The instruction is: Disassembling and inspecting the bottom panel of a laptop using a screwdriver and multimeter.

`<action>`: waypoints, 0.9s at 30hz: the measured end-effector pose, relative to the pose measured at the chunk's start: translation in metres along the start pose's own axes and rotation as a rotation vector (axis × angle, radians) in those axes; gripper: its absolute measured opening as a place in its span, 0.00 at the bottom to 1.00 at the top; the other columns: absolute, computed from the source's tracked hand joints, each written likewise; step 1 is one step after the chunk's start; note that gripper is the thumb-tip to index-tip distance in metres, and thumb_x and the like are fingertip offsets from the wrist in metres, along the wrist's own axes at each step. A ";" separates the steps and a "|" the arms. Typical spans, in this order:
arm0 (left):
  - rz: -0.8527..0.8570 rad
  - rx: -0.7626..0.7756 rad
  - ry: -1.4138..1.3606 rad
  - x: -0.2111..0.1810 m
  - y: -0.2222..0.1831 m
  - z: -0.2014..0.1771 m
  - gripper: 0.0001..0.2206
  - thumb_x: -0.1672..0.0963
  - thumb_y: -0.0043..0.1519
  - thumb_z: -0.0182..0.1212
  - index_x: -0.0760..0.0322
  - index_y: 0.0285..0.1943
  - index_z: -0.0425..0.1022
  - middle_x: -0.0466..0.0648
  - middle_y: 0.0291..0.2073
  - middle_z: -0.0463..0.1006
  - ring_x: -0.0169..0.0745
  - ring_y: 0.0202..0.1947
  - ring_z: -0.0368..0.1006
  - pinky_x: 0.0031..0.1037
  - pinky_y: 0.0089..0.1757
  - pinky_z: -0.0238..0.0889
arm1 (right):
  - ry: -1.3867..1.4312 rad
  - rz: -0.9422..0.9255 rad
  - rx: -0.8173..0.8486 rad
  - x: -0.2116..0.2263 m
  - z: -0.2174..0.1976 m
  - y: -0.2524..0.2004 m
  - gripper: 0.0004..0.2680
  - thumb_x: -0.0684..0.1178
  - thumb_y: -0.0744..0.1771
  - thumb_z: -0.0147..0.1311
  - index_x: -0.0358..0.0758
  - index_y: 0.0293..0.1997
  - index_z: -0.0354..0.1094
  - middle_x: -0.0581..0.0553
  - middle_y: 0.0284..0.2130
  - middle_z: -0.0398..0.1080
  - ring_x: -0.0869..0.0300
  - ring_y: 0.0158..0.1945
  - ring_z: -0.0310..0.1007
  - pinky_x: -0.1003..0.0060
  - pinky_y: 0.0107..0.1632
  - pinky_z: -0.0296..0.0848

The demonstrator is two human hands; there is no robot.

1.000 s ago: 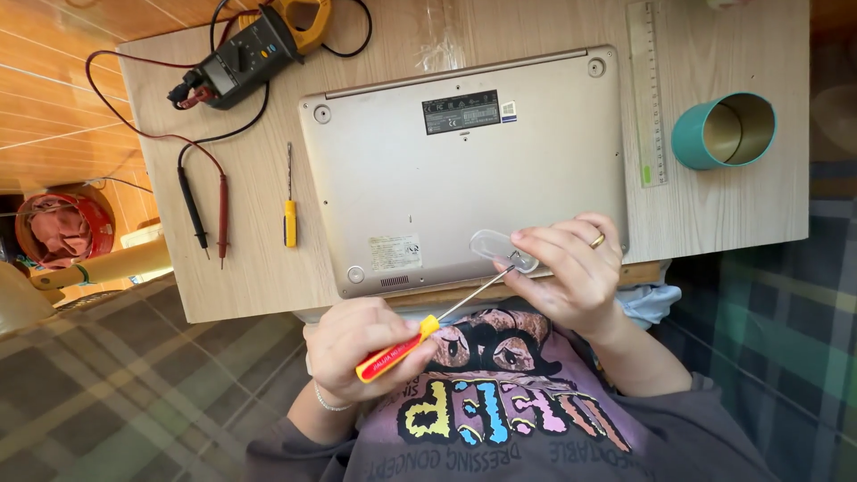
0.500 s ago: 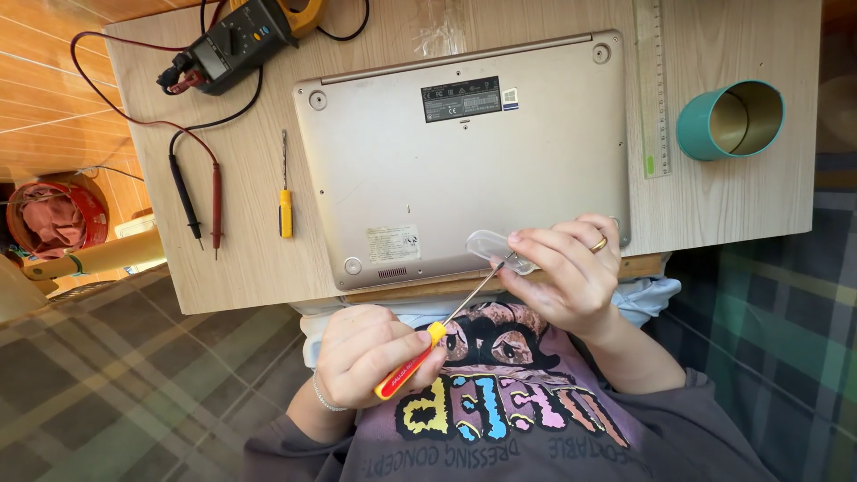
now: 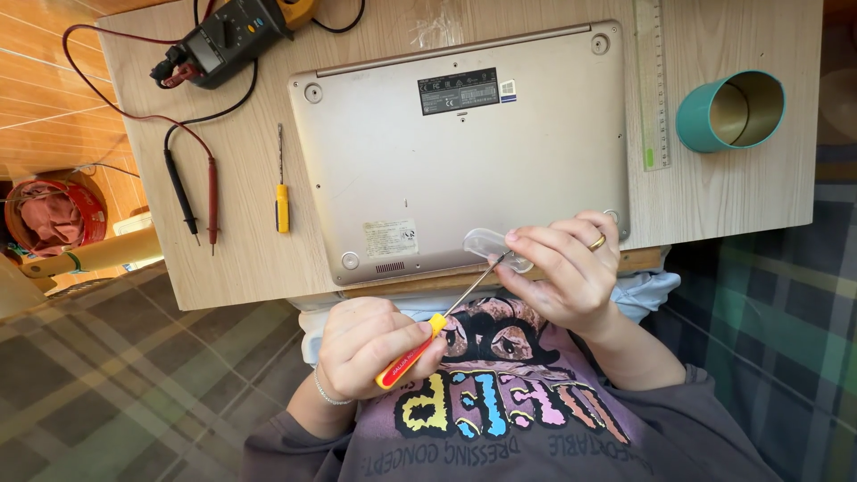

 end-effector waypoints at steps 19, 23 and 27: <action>-0.064 -0.185 -0.028 0.001 -0.020 -0.013 0.11 0.61 0.56 0.71 0.67 0.42 0.72 0.46 0.22 0.76 0.37 0.21 0.74 0.27 0.27 0.65 | 0.092 0.038 0.006 -0.015 0.017 -0.006 0.14 0.46 0.59 0.73 0.37 0.45 0.75 0.47 0.38 0.77 0.54 0.41 0.73 0.56 0.50 0.65; -0.097 -0.289 0.031 0.004 -0.030 -0.027 0.10 0.60 0.59 0.69 0.66 0.42 0.71 0.47 0.23 0.76 0.38 0.22 0.74 0.28 0.29 0.67 | 0.069 0.130 0.079 -0.055 0.039 -0.001 0.15 0.48 0.61 0.72 0.41 0.51 0.77 0.46 0.42 0.73 0.52 0.46 0.69 0.56 0.51 0.68; -0.092 -0.423 0.019 0.010 -0.048 -0.036 0.09 0.60 0.58 0.68 0.69 0.41 0.71 0.49 0.22 0.75 0.37 0.19 0.71 0.26 0.26 0.65 | -0.003 0.219 0.111 -0.118 0.060 0.025 0.15 0.51 0.65 0.73 0.46 0.56 0.79 0.45 0.44 0.67 0.51 0.51 0.66 0.57 0.54 0.69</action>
Point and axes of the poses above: each hand's wrist, its own y-axis towards the middle knuckle, its own z-axis out of the palm, x = y × z, the point moved 6 cm from there along y, towards the middle knuckle
